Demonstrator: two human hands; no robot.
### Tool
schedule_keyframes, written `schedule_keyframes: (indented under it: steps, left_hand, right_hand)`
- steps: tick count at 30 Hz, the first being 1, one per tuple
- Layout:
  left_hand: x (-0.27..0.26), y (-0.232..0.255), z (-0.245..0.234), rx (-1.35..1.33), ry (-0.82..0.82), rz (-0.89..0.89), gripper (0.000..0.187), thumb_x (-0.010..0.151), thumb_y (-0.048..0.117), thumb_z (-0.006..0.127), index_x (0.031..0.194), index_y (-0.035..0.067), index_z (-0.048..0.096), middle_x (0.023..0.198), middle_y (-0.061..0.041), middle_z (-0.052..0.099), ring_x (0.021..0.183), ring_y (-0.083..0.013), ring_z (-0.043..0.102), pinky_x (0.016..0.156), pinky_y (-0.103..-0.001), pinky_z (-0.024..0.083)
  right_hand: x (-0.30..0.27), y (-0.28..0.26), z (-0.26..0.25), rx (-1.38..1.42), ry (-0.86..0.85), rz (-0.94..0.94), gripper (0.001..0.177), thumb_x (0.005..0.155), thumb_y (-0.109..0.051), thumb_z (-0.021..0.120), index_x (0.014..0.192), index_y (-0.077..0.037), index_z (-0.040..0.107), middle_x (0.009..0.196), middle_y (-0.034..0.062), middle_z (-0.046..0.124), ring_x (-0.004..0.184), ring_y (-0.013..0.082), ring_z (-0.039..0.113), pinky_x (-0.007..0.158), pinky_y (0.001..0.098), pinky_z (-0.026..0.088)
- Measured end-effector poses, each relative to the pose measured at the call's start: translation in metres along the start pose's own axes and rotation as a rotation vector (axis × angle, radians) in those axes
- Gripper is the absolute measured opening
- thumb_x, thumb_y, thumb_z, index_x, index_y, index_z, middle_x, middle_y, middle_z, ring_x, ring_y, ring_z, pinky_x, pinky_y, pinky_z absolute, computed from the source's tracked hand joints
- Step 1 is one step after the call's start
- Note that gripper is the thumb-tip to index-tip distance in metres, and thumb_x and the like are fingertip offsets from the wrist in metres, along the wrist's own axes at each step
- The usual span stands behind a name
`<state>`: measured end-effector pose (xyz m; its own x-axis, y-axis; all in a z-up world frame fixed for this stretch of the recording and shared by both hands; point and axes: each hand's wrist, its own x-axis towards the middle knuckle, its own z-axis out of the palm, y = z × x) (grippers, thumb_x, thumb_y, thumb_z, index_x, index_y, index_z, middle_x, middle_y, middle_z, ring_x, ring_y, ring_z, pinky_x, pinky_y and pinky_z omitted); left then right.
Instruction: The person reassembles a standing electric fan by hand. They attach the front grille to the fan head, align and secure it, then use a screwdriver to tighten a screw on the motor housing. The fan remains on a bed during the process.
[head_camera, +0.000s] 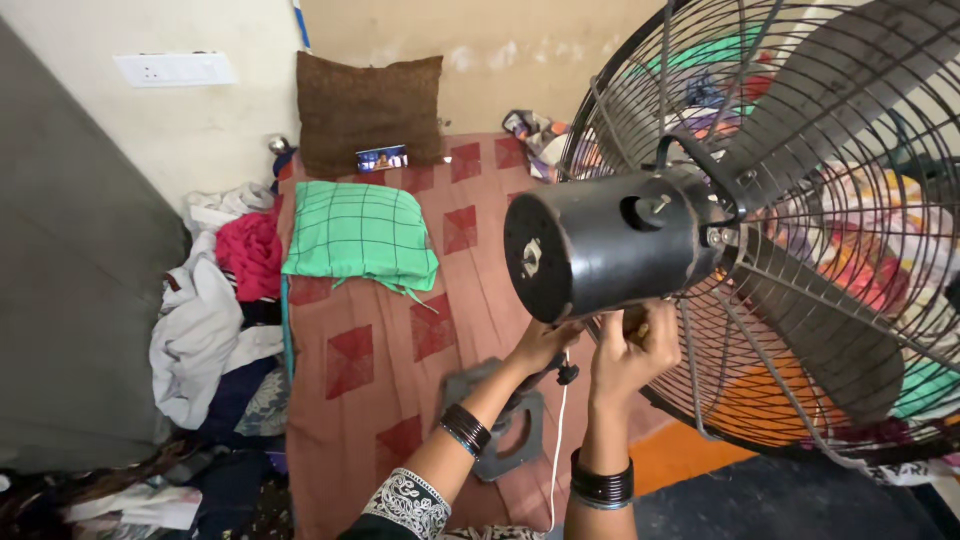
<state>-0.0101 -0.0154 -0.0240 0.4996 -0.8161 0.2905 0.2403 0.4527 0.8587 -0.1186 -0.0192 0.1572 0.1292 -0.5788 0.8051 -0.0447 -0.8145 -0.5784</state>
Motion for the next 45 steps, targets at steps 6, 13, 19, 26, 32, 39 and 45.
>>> schedule_keyframes:
  steps: [6,13,19,26,32,39,45]
  left_hand:
    - [0.000,-0.013,0.001,0.011,0.045,0.012,0.036,0.093,0.040,0.071,0.110,0.014,0.054,0.073,0.005,0.046,0.064,-0.0055,0.043,0.056,-0.023,0.037]
    - [0.004,-0.028,-0.008,0.004,-0.032,-0.027,0.036,0.099,0.044,0.069,0.106,0.010,0.057,0.074,0.006,0.048,0.065,-0.0057,0.043,0.058,-0.024,0.036]
    - [0.002,-0.029,-0.006,0.094,-0.008,0.018,0.040,0.098,0.050,0.065,0.102,0.011,0.060,0.074,0.006,0.049,0.066,-0.0052,0.045,0.059,-0.024,0.037]
    - [0.004,-0.036,-0.008,0.196,0.035,0.054,0.046,0.100,0.051,0.064,0.083,0.009,0.059,0.070,0.005,0.049,0.065,-0.0059,0.044,0.058,-0.024,0.036]
    - [0.001,-0.038,-0.004,0.223,0.078,0.113,0.051,0.099,0.056,0.063,0.079,0.009,0.056,0.069,0.005,0.047,0.064,-0.0060,0.043,0.057,-0.024,0.036]
    - [0.001,-0.033,0.000,0.161,0.064,0.152,0.054,0.097,0.059,0.064,0.081,0.008,0.054,0.069,0.005,0.046,0.062,-0.0061,0.043,0.055,-0.024,0.034]
    - [0.000,-0.040,-0.002,0.223,0.115,0.126,0.052,0.096,0.057,0.064,0.084,0.007,0.059,0.067,0.005,0.048,0.061,-0.0060,0.043,0.054,-0.025,0.035]
  right_hand:
    - [0.000,0.008,-0.004,0.181,0.002,0.187,0.013,0.091,0.004,0.069,0.084,0.005,0.058,0.076,0.0016,0.050,0.064,0.0100,0.042,0.058,0.0280,0.030]
    - [-0.002,0.006,0.000,0.153,0.078,0.196,0.010,0.088,0.004,0.072,0.090,0.005,0.062,0.074,0.0016,0.054,0.065,0.0087,0.046,0.060,0.0250,0.038]
    - [-0.004,0.005,0.003,0.250,0.130,0.282,0.011,0.091,0.003,0.073,0.095,0.005,0.063,0.074,0.0012,0.056,0.066,0.0079,0.047,0.060,0.0250,0.037]
    - [-0.005,0.007,-0.003,0.177,0.057,0.073,0.005,0.093,0.008,0.062,0.097,0.008,0.065,0.092,0.0094,0.064,0.072,0.0135,0.057,0.063,0.0271,0.043]
    - [-0.002,0.008,-0.006,0.132,0.048,-0.016,0.009,0.093,0.006,0.069,0.101,0.007,0.065,0.095,0.0094,0.065,0.081,0.0141,0.062,0.071,0.0279,0.049]
    - [-0.006,0.012,-0.004,0.261,0.066,0.238,0.010,0.093,0.004,0.068,0.102,0.007,0.068,0.078,0.0024,0.065,0.067,0.0086,0.057,0.061,0.0237,0.045]
    - [-0.002,0.011,-0.013,0.069,0.028,0.038,0.009,0.093,0.001,0.067,0.101,0.006,0.066,0.090,0.0114,0.067,0.073,0.0192,0.063,0.066,0.0322,0.048]
